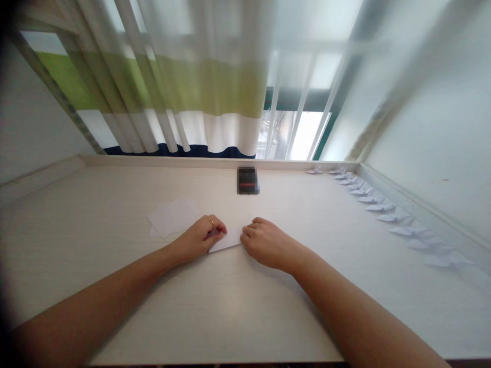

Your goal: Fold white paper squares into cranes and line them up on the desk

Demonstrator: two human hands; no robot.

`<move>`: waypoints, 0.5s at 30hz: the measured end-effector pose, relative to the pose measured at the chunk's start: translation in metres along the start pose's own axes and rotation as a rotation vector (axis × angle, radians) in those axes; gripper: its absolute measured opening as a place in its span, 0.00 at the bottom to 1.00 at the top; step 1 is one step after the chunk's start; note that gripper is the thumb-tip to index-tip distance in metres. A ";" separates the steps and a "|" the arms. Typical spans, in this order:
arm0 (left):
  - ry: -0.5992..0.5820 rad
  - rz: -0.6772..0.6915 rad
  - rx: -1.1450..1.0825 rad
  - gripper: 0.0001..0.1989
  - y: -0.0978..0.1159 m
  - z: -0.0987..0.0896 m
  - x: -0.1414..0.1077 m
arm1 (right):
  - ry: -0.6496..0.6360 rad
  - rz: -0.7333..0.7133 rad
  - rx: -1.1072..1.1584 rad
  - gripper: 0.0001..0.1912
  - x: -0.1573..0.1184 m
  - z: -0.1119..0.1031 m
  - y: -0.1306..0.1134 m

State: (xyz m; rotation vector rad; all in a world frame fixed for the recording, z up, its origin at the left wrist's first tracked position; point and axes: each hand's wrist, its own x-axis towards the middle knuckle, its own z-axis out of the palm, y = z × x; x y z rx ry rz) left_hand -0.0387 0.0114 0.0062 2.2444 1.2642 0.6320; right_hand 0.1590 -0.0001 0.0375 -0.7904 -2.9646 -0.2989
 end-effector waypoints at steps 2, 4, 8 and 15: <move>0.070 -0.101 -0.122 0.09 -0.001 0.001 0.000 | 0.079 -0.030 -0.043 0.10 0.000 0.002 0.000; 0.128 -0.214 -0.260 0.13 -0.001 0.001 0.001 | 0.210 -0.043 -0.076 0.11 -0.001 0.001 0.000; 0.063 -0.277 -0.727 0.16 0.005 0.001 0.000 | 0.479 -0.036 -0.073 0.11 -0.005 -0.005 0.000; 0.107 -0.330 -1.095 0.12 0.016 0.001 -0.005 | 0.737 0.363 0.450 0.16 -0.001 -0.003 -0.008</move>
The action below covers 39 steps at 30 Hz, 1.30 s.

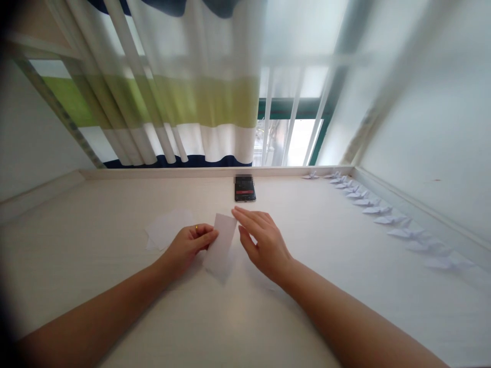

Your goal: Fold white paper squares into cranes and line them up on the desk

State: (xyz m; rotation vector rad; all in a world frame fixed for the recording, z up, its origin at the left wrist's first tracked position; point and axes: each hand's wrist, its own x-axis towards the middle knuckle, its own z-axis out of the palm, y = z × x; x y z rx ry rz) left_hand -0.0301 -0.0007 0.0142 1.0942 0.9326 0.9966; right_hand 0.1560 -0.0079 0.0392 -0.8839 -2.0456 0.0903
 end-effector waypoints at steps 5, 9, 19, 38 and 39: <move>0.089 0.073 0.007 0.11 -0.002 0.003 0.000 | -0.262 0.600 0.663 0.13 -0.002 0.017 -0.008; 0.111 0.068 -0.016 0.11 -0.003 0.006 -0.002 | -0.371 0.831 0.846 0.12 -0.005 0.025 -0.011; 0.044 0.045 -0.095 0.12 -0.001 0.007 -0.005 | -0.312 0.925 0.973 0.15 -0.001 0.018 -0.014; -0.057 -0.080 -0.207 0.13 0.007 0.007 -0.009 | -0.073 0.800 0.897 0.10 -0.005 0.014 -0.011; -0.078 -0.104 -0.206 0.16 0.007 0.007 -0.009 | -0.071 0.767 0.811 0.11 -0.005 0.014 -0.011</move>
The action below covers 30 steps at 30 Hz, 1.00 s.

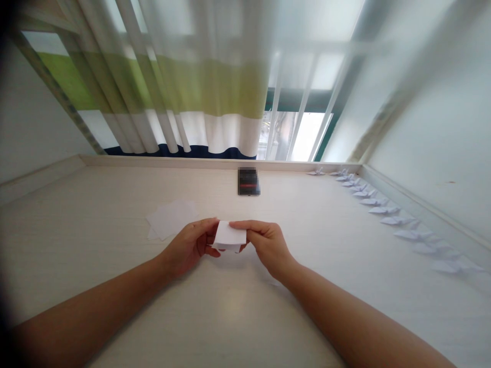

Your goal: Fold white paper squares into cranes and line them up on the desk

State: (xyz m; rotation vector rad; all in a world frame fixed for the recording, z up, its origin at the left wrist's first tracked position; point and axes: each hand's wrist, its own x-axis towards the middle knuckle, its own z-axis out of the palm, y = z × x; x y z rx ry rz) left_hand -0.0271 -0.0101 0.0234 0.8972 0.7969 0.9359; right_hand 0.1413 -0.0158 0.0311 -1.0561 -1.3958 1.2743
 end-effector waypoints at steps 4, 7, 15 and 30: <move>-0.045 -0.010 0.066 0.19 -0.002 -0.001 0.000 | -0.035 -0.299 -0.408 0.17 -0.002 -0.004 0.003; -0.028 0.018 0.119 0.16 -0.003 -0.001 0.000 | -0.113 -0.506 -0.575 0.19 -0.003 -0.007 0.003; 0.092 0.065 0.154 0.16 -0.005 -0.002 0.002 | -0.094 -0.088 -0.217 0.17 0.000 -0.001 -0.006; 0.099 -0.025 0.092 0.15 -0.009 -0.003 0.003 | -0.142 0.291 0.024 0.13 0.007 0.002 0.002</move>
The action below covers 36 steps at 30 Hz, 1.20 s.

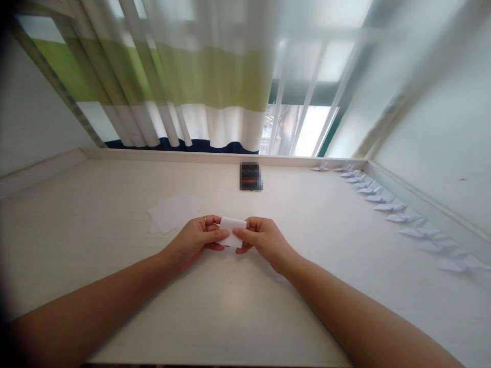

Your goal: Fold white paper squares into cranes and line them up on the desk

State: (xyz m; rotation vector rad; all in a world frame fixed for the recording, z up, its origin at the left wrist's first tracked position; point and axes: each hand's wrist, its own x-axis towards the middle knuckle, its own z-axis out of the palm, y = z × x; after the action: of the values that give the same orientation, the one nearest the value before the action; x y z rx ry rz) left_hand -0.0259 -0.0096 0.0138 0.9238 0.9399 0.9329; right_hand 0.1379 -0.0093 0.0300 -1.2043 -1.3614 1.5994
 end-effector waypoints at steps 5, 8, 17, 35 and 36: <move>-0.021 -0.025 -0.025 0.14 0.001 0.000 0.000 | 0.025 0.000 0.000 0.12 0.000 0.000 -0.001; -0.028 -0.018 -0.030 0.15 0.002 0.000 0.000 | 0.033 0.007 -0.003 0.12 -0.001 0.000 -0.002; -0.022 -0.022 -0.021 0.15 0.003 0.001 -0.001 | 0.041 0.023 -0.004 0.11 -0.001 0.001 -0.003; -0.027 -0.034 -0.031 0.16 0.002 -0.001 0.000 | 0.032 0.031 0.032 0.11 0.001 -0.001 -0.002; -0.026 -0.035 -0.028 0.16 0.002 -0.001 0.000 | 0.033 0.033 0.033 0.10 0.000 -0.001 -0.002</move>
State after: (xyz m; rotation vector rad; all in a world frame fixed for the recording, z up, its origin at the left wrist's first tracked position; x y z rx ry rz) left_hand -0.0274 -0.0089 0.0157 0.8916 0.9159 0.9001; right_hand 0.1381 -0.0084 0.0316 -1.2336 -1.2964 1.6115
